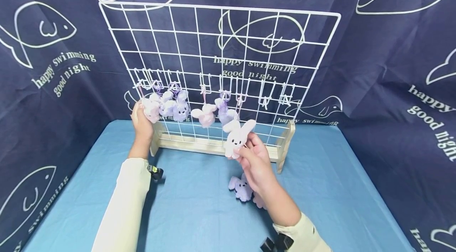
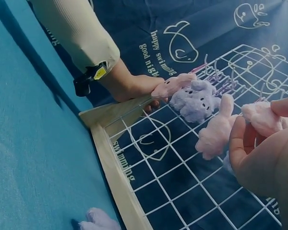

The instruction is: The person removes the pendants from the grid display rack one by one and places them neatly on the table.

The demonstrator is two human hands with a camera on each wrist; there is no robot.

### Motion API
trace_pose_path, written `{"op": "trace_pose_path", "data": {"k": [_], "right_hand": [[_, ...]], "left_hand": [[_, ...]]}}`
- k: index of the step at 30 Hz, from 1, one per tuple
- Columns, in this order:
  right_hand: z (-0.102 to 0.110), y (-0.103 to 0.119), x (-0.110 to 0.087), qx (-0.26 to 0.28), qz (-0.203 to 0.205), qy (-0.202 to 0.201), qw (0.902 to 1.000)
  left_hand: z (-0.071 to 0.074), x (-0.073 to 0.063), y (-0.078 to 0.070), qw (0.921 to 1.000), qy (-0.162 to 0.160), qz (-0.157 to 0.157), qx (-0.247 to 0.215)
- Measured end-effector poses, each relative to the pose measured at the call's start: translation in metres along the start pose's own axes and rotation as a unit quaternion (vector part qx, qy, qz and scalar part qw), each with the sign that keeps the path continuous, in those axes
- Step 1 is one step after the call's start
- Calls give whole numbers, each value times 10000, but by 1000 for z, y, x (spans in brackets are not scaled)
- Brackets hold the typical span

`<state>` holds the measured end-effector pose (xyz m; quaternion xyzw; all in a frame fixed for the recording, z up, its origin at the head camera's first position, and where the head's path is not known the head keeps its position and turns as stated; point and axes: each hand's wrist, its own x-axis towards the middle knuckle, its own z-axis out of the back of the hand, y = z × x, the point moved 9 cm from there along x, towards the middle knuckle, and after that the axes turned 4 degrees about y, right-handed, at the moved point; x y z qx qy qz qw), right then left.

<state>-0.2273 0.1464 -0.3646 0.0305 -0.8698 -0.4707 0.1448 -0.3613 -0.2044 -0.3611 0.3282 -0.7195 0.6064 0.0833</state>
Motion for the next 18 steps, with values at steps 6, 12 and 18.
{"op": "trace_pose_path", "data": {"k": [6, 12, 18], "right_hand": [[-1, 2, -6, -295, 33, -174, 9994], [-2, 4, -8, -394, 240, -58, 9989], [-7, 12, -9, -225, 513, 266, 9981]], "left_hand": [[2, -2, 0, 9999, -59, 54, 76], [5, 1, 8, 9999, -144, -13, 5], [9, 9, 30, 9997, -226, -57, 39]]}}
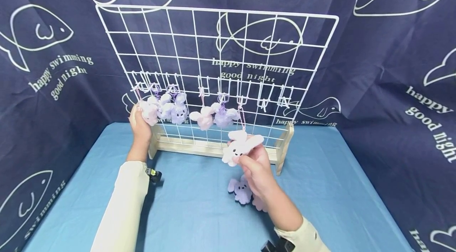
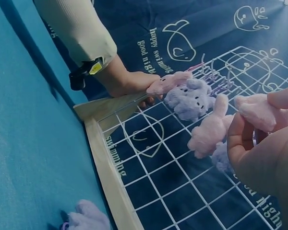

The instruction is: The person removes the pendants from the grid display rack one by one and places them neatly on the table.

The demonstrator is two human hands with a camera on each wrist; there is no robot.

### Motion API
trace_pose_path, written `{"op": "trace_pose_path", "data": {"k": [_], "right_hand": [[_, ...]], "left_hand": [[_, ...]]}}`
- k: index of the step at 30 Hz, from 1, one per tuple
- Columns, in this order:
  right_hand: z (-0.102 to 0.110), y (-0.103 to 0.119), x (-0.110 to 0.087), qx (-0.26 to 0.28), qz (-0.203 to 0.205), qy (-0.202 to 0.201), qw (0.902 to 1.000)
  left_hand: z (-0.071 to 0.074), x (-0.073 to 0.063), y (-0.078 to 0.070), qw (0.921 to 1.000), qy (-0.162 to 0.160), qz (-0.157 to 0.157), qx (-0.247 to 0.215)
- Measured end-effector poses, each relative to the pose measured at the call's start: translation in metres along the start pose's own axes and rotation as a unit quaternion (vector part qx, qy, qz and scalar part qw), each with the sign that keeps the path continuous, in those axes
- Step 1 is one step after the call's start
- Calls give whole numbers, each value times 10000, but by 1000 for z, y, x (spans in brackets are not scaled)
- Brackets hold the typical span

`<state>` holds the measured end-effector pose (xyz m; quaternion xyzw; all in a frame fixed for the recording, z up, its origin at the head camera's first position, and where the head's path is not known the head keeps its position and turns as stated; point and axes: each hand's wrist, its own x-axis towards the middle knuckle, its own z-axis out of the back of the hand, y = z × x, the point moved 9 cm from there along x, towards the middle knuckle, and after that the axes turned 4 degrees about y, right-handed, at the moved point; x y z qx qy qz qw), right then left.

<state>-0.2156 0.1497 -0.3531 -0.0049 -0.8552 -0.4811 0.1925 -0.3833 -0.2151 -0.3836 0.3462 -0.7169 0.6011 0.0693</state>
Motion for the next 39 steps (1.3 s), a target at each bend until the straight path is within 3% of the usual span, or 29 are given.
{"op": "trace_pose_path", "data": {"k": [6, 13, 16, 20, 24, 28, 34, 39], "right_hand": [[-7, 5, 0, -189, 165, 356, 9991], [-18, 9, 0, -220, 566, 1145, 9916], [-21, 8, 0, -217, 562, 1331, 9893], [-22, 2, -2, -288, 296, 1380, 9896], [-23, -6, -4, -357, -120, 1497, 9880], [-20, -14, -5, -547, -671, 1277, 9880], [-12, -18, -4, -1058, -1090, 696, 9859], [-2, -26, -4, -1626, -1529, 194, 9746]], "left_hand": [[0, 0, -1, 9999, 25, -24, -148], [-8, -9, -30, 9999, 101, -74, 5], [-9, -10, -34, 9999, 91, -66, 33], [-8, -10, -32, 9999, 76, -35, -75], [-4, -5, -15, 9999, 50, -67, -81], [0, 0, -1, 9999, 41, -84, 117], [2, 2, 4, 9995, 130, -118, 281], [2, 1, 2, 9995, 167, -192, 180]]}}
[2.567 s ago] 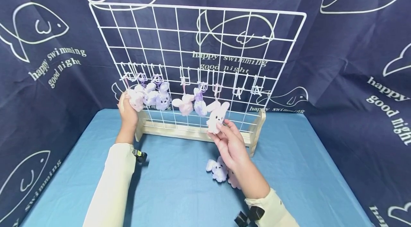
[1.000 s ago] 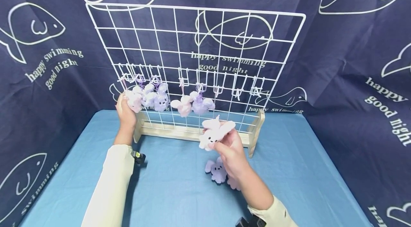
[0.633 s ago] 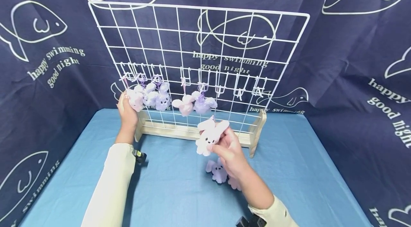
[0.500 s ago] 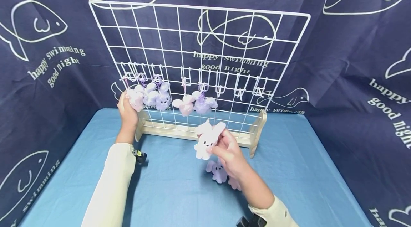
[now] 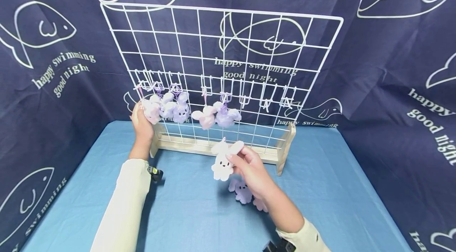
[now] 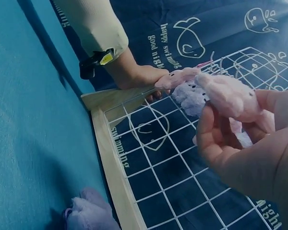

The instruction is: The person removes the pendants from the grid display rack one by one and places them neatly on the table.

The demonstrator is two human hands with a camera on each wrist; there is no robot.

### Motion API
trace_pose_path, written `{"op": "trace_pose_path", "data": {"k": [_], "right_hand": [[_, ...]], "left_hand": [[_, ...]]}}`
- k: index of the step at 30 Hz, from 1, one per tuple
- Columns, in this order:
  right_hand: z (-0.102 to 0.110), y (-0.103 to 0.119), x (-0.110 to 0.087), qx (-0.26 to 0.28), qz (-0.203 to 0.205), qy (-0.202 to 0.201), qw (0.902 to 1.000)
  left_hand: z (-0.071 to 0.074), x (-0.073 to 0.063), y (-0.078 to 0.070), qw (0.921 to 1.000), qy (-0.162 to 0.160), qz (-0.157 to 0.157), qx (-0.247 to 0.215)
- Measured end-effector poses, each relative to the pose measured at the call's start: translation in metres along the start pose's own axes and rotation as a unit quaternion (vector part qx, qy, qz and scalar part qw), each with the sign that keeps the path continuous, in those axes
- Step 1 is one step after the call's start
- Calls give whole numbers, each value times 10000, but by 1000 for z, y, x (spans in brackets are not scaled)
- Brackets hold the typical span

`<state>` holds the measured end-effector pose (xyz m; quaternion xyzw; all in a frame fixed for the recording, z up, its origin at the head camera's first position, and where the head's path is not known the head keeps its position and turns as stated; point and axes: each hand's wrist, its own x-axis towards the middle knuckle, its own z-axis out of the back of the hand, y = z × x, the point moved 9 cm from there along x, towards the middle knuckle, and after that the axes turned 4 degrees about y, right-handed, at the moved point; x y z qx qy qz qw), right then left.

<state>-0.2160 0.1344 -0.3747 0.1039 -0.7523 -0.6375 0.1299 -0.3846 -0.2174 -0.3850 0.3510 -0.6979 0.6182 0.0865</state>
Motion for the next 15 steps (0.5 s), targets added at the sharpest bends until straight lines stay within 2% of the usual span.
{"op": "trace_pose_path", "data": {"k": [4, 7, 15], "right_hand": [[5, -12, 2, -802, -338, -105, 9962], [7, -20, 3, -1293, -427, -20, 9907], [6, -28, 7, -1869, -278, 160, 9819]], "left_hand": [[0, -1, 1, 10000, -5, -20, -10], [0, -1, 2, 10000, -20, -31, 9], [0, 0, 0, 10000, -75, -13, 60]]}}
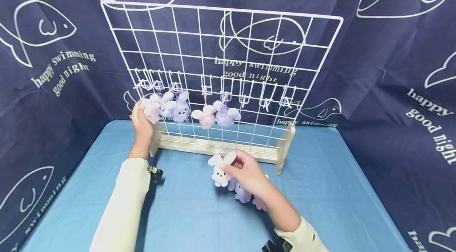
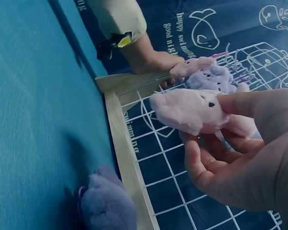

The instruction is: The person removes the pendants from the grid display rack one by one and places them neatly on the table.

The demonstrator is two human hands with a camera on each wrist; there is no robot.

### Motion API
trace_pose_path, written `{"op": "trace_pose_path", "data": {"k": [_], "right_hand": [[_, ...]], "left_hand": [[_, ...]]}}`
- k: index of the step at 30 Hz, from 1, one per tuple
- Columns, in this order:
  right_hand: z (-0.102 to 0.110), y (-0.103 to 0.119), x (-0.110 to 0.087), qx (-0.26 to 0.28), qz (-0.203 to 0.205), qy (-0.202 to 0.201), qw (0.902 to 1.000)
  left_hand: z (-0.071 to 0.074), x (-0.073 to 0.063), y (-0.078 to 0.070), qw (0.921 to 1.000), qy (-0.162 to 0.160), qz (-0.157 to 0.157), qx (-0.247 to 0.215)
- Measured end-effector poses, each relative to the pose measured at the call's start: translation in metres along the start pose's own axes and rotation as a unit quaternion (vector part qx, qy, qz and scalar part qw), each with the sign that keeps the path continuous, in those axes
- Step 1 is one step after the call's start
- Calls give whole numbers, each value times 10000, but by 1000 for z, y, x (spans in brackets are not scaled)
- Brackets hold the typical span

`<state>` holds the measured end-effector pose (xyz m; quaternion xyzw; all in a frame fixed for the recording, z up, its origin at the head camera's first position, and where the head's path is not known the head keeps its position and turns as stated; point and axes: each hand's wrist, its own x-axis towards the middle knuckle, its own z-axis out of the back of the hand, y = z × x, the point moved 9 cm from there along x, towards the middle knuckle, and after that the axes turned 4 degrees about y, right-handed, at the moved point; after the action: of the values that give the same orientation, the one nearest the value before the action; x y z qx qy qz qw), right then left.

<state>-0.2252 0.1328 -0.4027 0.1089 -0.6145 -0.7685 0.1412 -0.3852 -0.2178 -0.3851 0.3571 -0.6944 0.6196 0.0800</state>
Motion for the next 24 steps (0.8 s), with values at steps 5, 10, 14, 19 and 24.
{"op": "trace_pose_path", "data": {"k": [5, 10, 14, 19, 24], "right_hand": [[-2, -3, 1, -264, 142, 113, 9995], [-5, -14, 1, -646, -35, 232, 9976], [-7, -19, 1, -818, -136, 320, 9960], [-8, -25, 2, -995, -270, 382, 9939], [-8, -26, 3, -1204, -197, 365, 9919]], "left_hand": [[0, -1, -1, 10000, 24, 31, 17], [1, -2, 1, 9999, 45, -17, 154], [2, -3, 1, 9998, 66, -48, 159], [1, -2, 0, 9999, 53, -44, 107], [-1, -1, -2, 10000, -1, 19, 60]]}}
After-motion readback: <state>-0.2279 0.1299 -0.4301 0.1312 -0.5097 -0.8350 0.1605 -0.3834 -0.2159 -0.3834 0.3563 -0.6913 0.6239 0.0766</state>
